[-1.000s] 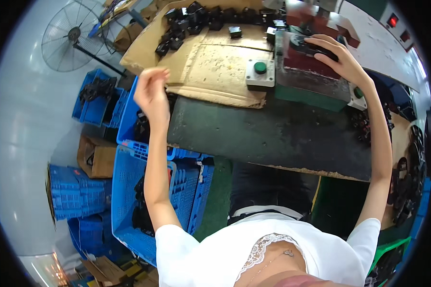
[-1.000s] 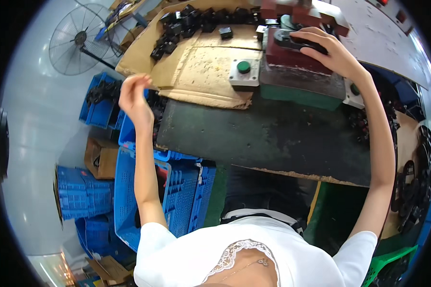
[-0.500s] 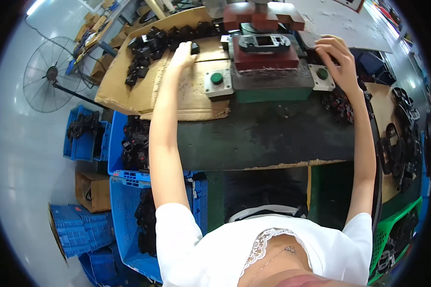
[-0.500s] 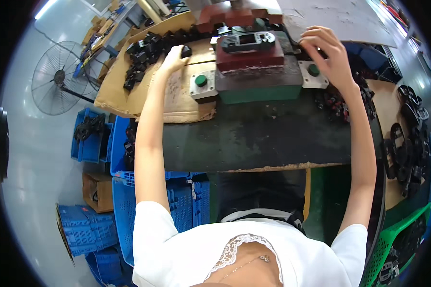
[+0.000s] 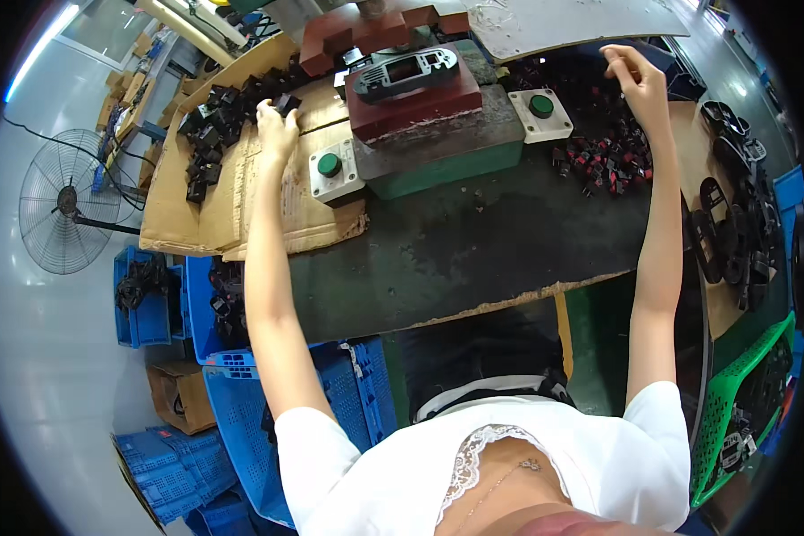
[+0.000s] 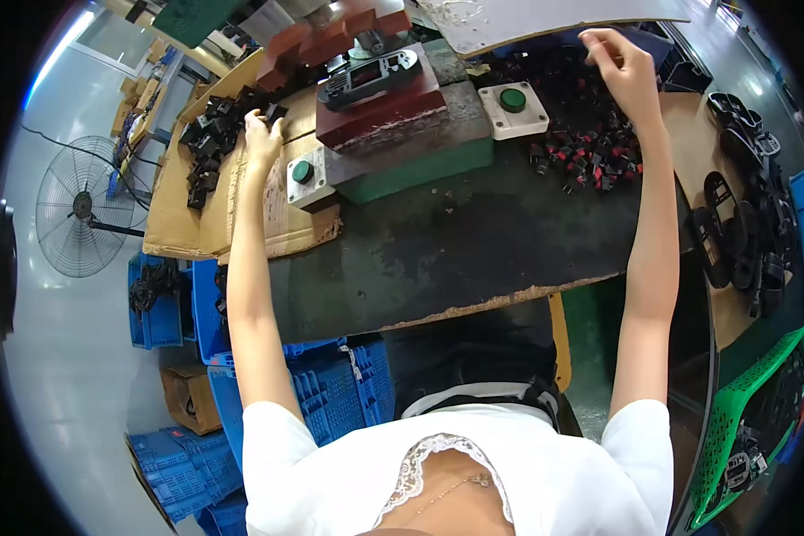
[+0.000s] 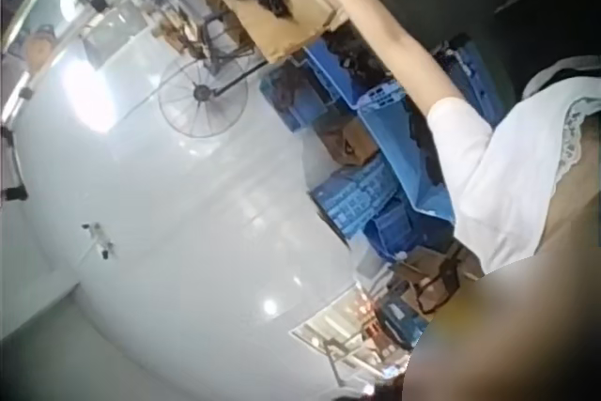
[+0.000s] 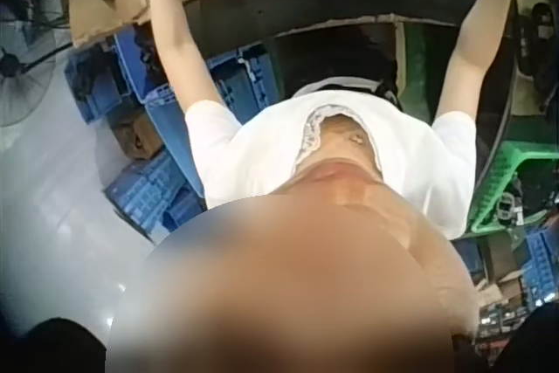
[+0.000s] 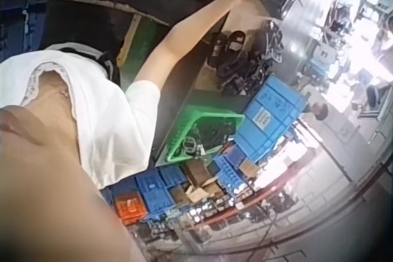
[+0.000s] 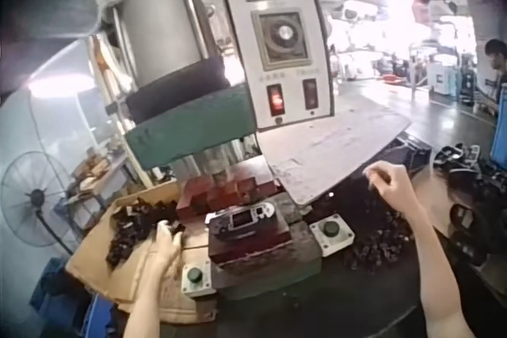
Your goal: Assembling plastic components using an industrial press machine at a factory workbench.
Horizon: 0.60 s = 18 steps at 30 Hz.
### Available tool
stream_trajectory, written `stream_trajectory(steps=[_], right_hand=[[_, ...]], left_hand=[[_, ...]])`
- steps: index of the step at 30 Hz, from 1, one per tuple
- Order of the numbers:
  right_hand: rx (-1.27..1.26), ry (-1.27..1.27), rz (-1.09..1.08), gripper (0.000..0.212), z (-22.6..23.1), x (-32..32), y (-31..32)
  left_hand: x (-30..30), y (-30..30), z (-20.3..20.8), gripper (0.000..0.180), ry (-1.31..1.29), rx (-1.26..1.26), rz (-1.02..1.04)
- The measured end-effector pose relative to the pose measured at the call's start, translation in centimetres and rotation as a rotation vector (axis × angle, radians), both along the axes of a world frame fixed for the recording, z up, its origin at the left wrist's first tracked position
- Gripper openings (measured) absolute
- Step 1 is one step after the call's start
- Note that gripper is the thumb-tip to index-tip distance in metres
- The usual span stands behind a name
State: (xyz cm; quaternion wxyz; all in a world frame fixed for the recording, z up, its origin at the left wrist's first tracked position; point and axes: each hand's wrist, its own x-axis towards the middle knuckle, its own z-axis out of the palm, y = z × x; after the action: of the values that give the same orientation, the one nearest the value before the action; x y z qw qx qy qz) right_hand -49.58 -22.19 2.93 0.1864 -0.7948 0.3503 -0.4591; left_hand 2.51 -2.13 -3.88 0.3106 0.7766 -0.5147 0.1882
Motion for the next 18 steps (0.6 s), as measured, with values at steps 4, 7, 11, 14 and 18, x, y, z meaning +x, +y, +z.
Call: stream_trajectory(steps=[4, 7, 11, 14, 18], right_hand=[[0.092, 0.379, 0.111, 0.017, -1.7, -0.1, -0.5], [0.038, 0.43, 0.118, 0.016, -2.3, -0.3, -0.5], [0.134, 0.41, 0.212, 0.037, -4.0, -1.1, -2.0], [0.118, 0.463, 0.234, 0.039, -3.2, -0.5, -1.3], [0.097, 0.523, 0.228, 0.037, -4.1, -0.7, -1.7]], left_hand=[[-2.9, 2.8, 1.7, 0.04, 0.169, 0.075, -0.052], [-4.5, 4.9, 3.1, 0.026, 0.243, 0.028, -0.093], [-2.0, 6.9, 1.6, 0.024, -0.482, 0.12, -0.243], [1.1, 7.1, -0.5, 0.028, -0.012, 0.019, -0.156], [-1.0, 7.0, 0.5, 0.02, 0.204, 0.035, -0.034]])
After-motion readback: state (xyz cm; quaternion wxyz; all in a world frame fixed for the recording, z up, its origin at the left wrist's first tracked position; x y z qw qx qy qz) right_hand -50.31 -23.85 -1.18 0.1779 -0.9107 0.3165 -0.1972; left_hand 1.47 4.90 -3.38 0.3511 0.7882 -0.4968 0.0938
